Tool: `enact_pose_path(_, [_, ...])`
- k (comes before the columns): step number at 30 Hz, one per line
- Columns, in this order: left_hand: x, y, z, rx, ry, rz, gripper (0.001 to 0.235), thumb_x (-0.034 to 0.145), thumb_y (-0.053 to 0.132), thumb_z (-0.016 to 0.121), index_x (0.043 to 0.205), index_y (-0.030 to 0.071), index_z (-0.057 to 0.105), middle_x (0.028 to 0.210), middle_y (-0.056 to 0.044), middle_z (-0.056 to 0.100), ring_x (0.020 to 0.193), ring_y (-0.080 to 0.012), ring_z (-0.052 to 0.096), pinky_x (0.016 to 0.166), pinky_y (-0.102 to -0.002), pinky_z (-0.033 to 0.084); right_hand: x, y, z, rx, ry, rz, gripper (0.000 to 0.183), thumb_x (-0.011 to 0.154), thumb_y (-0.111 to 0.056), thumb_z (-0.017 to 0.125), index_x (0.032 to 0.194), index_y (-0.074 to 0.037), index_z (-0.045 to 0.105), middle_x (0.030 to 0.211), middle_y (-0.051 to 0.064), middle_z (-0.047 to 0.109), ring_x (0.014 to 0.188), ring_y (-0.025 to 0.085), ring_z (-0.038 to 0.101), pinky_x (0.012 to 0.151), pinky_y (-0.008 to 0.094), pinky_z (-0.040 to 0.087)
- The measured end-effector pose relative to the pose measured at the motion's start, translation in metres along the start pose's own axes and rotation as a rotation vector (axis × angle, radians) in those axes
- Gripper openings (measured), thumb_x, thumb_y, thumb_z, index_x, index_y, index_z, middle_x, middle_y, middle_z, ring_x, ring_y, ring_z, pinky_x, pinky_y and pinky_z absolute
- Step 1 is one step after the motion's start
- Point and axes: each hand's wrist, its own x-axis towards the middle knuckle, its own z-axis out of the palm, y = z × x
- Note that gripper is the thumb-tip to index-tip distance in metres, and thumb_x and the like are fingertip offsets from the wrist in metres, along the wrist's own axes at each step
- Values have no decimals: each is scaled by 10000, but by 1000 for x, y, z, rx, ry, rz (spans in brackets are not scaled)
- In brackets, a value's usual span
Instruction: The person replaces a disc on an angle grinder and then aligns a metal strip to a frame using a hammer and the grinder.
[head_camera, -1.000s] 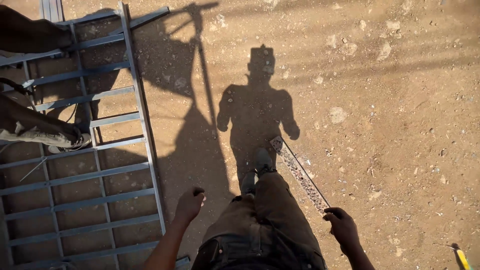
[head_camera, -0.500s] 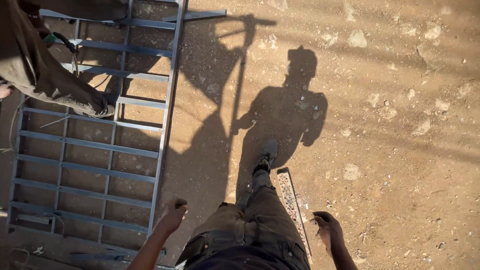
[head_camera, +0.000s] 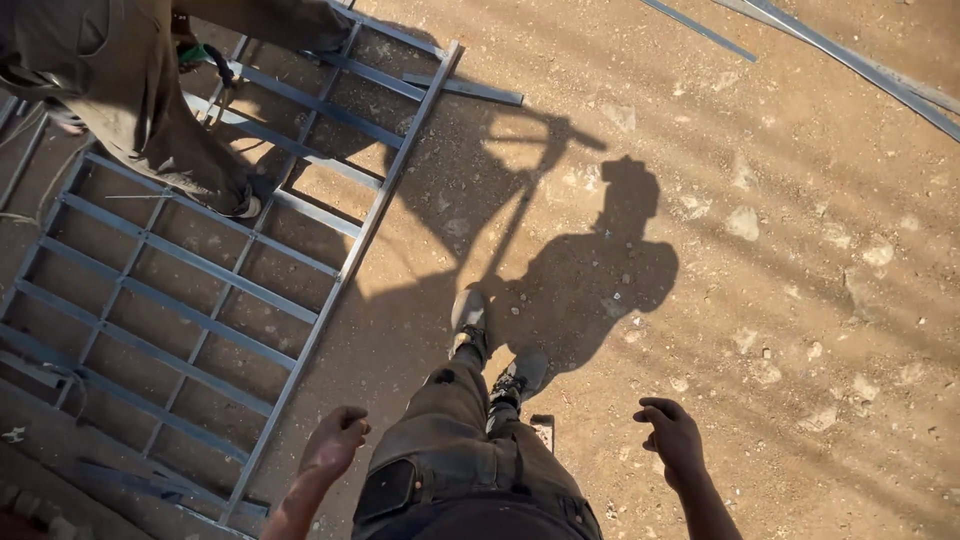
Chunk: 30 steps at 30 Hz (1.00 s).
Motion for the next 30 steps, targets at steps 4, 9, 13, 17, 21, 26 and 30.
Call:
enact_pose_path(4, [77, -66, 2, 45, 81, -68, 438, 901, 240, 546, 1278, 91, 713, 1072, -95, 809, 909, -251, 762, 786, -405, 576, 7, -24, 6, -100, -11, 48, 299, 942, -94, 581, 1168, -16, 761, 1029, 179, 770, 606, 210, 441, 679, 423, 479])
enact_pose_path(9, [239, -117, 35, 1224, -27, 549, 216, 910, -26, 613, 1080, 15, 740, 1092, -173, 697, 985, -310, 704, 812, -431, 636, 65, 7, -18, -82, 145, 88, 264, 882, -9, 764, 1141, 9, 817, 906, 205, 789, 544, 295, 531, 553, 366, 420])
enact_pose_path(13, [272, 61, 31, 1102, -66, 463, 211, 1031, 26, 514, 1167, -64, 649, 855, -101, 717, 748, -198, 716, 550, -354, 554, 108, -65, 3, -96, 151, 49, 263, 896, -23, 752, 1150, 5, 815, 917, 204, 796, 542, 288, 532, 556, 362, 422])
enact_pose_path(17, [154, 324, -53, -46, -109, 359, 403, 989, 211, 514, 1353, 80, 626, 1107, -162, 713, 1057, -290, 706, 853, -447, 572, 126, -136, 15, -113, 126, -20, 264, 926, -54, 724, 1171, -5, 809, 941, 204, 811, 537, 274, 532, 562, 351, 427])
enact_pose_path(21, [171, 420, -47, -283, -241, 544, 387, 1034, 181, 449, 1358, 51, 615, 987, -167, 683, 943, -284, 666, 786, -480, 523, 145, -214, 23, -128, 93, -111, 268, 956, -84, 697, 1192, -15, 803, 966, 203, 826, 533, 259, 532, 569, 341, 431])
enact_pose_path(26, [187, 436, -59, -223, -212, 375, 374, 963, 249, 502, 1296, 163, 648, 935, -103, 672, 859, -245, 631, 766, -448, 475, 160, -275, 23, -176, 28, -168, 276, 986, -115, 670, 1213, -24, 797, 991, 203, 841, 528, 244, 532, 575, 331, 436])
enact_pose_path(30, [223, 380, -72, -20, -45, 151, 172, 886, 164, 506, 958, 159, 662, 1017, -30, 702, 908, -219, 627, 773, -415, 468, 118, -342, 54, -147, 124, -129, 239, 983, -57, 647, 1153, 0, 804, 935, 224, 823, 534, 302, 526, 561, 346, 447])
